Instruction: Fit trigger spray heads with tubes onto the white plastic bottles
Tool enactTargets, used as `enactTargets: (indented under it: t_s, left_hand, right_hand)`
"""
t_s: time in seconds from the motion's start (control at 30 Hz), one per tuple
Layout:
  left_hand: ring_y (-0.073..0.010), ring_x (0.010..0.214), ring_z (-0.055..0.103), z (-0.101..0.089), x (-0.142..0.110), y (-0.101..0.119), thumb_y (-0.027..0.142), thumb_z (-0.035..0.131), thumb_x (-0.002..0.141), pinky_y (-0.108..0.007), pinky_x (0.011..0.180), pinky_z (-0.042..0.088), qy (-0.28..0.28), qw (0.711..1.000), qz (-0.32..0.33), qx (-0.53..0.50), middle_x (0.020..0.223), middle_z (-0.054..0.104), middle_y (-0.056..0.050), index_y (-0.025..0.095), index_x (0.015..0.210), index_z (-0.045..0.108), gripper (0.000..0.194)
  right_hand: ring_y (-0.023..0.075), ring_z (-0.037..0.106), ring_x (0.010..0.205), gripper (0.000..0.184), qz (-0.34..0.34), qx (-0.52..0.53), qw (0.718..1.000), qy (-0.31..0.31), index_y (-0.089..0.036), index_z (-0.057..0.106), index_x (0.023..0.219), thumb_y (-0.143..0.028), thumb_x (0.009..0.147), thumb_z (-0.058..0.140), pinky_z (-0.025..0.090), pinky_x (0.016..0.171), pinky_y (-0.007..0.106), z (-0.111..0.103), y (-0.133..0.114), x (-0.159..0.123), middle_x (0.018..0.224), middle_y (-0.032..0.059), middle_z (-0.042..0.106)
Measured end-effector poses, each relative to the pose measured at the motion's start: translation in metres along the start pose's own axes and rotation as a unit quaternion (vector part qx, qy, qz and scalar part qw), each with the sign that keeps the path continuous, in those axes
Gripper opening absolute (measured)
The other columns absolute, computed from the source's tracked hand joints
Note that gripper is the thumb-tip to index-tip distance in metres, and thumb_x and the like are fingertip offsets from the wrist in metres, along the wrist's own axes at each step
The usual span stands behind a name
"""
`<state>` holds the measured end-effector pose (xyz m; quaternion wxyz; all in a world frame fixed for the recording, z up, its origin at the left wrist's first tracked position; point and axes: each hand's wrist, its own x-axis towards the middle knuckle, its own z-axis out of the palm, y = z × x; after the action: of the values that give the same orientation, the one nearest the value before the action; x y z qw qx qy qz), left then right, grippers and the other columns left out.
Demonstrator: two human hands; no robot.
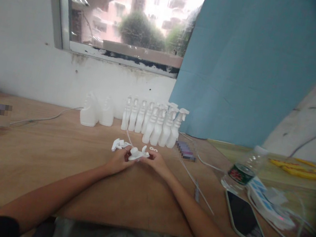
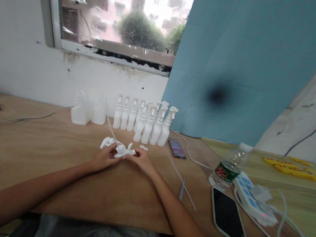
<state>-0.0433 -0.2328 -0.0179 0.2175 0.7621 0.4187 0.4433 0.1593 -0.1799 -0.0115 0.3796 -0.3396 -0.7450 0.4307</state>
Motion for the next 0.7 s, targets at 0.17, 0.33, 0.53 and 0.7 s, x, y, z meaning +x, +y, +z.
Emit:
enactTargets:
  t_s: [0.17,0.33,0.53,0.7]
  left_hand:
    - [-0.0175,0.077,0.054,-0.033,0.012,-0.004,0.048,0.062,0.079,-0.030,0.074,0.043,0.026,0.983,0.075,0.164,0.084,0.059,-0.003,0.018,0.102,0.056,0.039]
    - [-0.0194,0.085,0.054,-0.102,0.043,-0.051,0.037,0.049,0.087,-0.033,0.083,0.043,0.240,0.935,0.024,0.260,0.088,0.055,-0.005,0.016,0.111,0.053,0.032]
    - [-0.0314,0.118,0.041,-0.171,0.060,-0.113,0.042,0.063,0.076,-0.049,0.101,0.032,0.439,0.821,-0.186,0.315,0.121,0.047,-0.016,0.011,0.121,0.042,0.058]
    - [-0.0436,0.127,0.030,-0.181,0.069,-0.144,0.061,0.073,0.061,-0.060,0.096,0.033,0.479,0.777,-0.329,0.240,0.137,0.031,-0.027,0.011,0.135,0.025,0.101]
  right_hand:
    - [0.0190,0.063,0.079,0.039,0.002,0.098,0.993,0.066,-0.016,0.064,0.085,-0.039,0.059,0.081,0.048,0.075,0.030,-0.008,-0.010,0.000,0.084,0.0029,0.069]
    - [0.0209,0.066,0.087,0.037,-0.022,0.215,0.969,0.119,-0.021,0.057,0.091,-0.040,0.066,0.076,0.053,0.073,0.032,-0.035,-0.022,0.000,0.097,0.0048,0.070]
    - [0.0209,0.069,0.073,0.037,-0.015,0.261,0.949,0.176,-0.024,0.053,0.096,-0.042,0.071,0.073,0.055,0.055,0.030,-0.063,-0.012,0.004,0.092,0.0031,0.071]
    - [0.0195,0.068,0.059,0.034,0.007,0.279,0.941,0.191,-0.023,0.052,0.094,-0.039,0.072,0.072,0.054,0.047,0.029,-0.067,-0.007,0.005,0.085,0.0019,0.070]
